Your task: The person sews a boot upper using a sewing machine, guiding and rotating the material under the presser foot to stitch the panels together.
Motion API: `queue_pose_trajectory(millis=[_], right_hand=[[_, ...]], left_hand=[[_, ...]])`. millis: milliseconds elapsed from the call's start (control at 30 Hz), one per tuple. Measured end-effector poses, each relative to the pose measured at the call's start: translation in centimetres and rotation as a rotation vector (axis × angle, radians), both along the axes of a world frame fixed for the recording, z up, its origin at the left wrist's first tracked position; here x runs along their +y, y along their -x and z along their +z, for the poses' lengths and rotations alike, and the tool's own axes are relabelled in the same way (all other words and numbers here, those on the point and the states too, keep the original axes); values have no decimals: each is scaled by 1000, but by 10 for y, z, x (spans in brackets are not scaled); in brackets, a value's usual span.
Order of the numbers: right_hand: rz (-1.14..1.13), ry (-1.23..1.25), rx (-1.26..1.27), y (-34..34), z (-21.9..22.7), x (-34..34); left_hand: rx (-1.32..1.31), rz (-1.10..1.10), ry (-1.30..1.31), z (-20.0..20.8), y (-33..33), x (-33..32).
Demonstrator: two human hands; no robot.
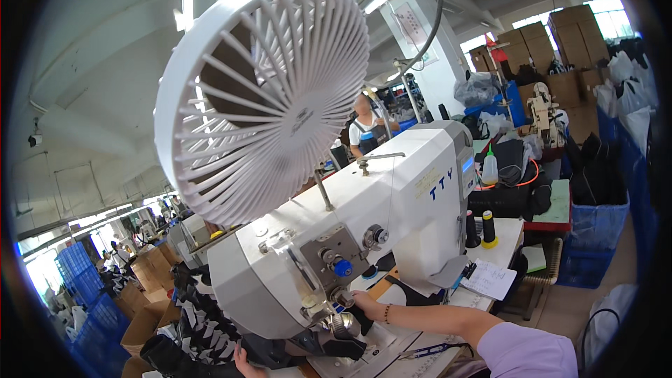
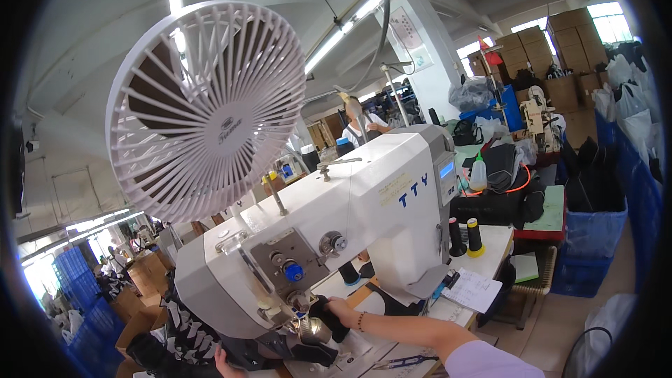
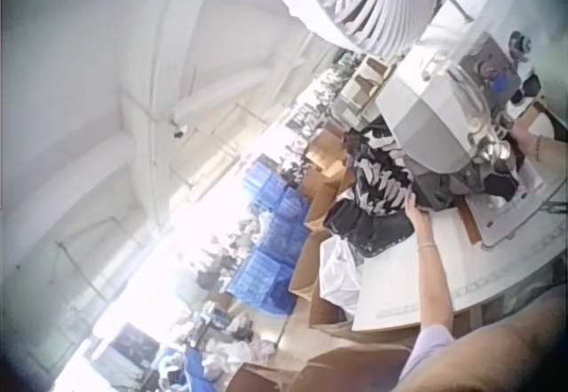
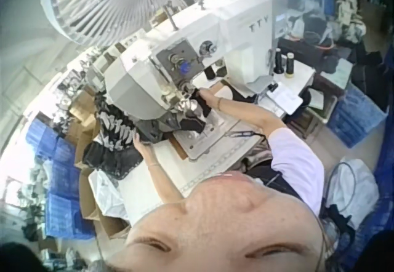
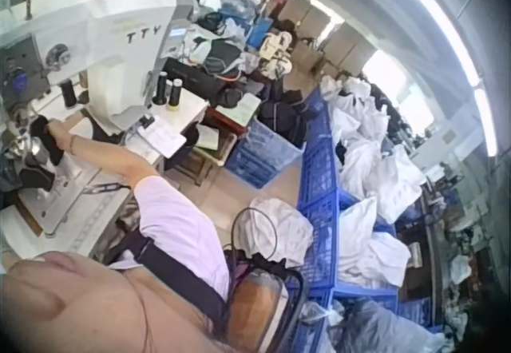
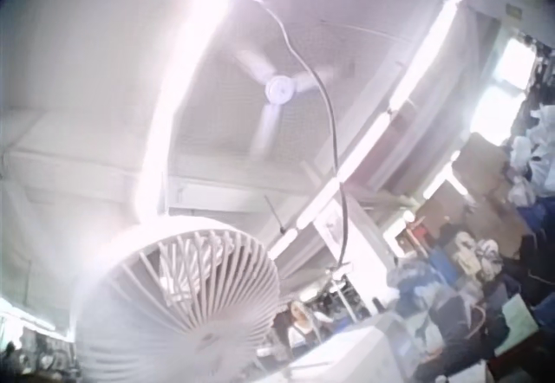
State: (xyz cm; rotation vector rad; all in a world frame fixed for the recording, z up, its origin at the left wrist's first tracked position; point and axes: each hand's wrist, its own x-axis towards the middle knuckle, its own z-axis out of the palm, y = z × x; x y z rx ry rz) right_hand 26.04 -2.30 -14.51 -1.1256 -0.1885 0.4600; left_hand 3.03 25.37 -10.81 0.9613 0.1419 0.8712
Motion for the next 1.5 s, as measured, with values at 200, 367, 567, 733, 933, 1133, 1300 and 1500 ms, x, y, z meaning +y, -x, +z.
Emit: queue_pose_trajectory(millis=[200,367,567,733,933,1133,1300,1500], right_hand=[[-4,79,5,7,8,-3],[105,107,-11,12,20,-7],[74,201,-196,26,15,20],[122,449,-1061,-5,-4,21],[128,420,-520,6,0,24],[-155,337,-642,46,15,-29],[65,18,-418,128,51,-95],[136,228,-819,158,60,-100]], left_hand=[[97,27,41,-7,2,14],[99,90,19,-10,3,27],[389,663,-402,-26,47,46],[347,740,-587,-22,90,16],[322,605,-378,-20,98,-23],[280,558,-351,3,95,-48],[602,1084,-825,20,102,-78],[434,679,-1896,9,73,-192]])
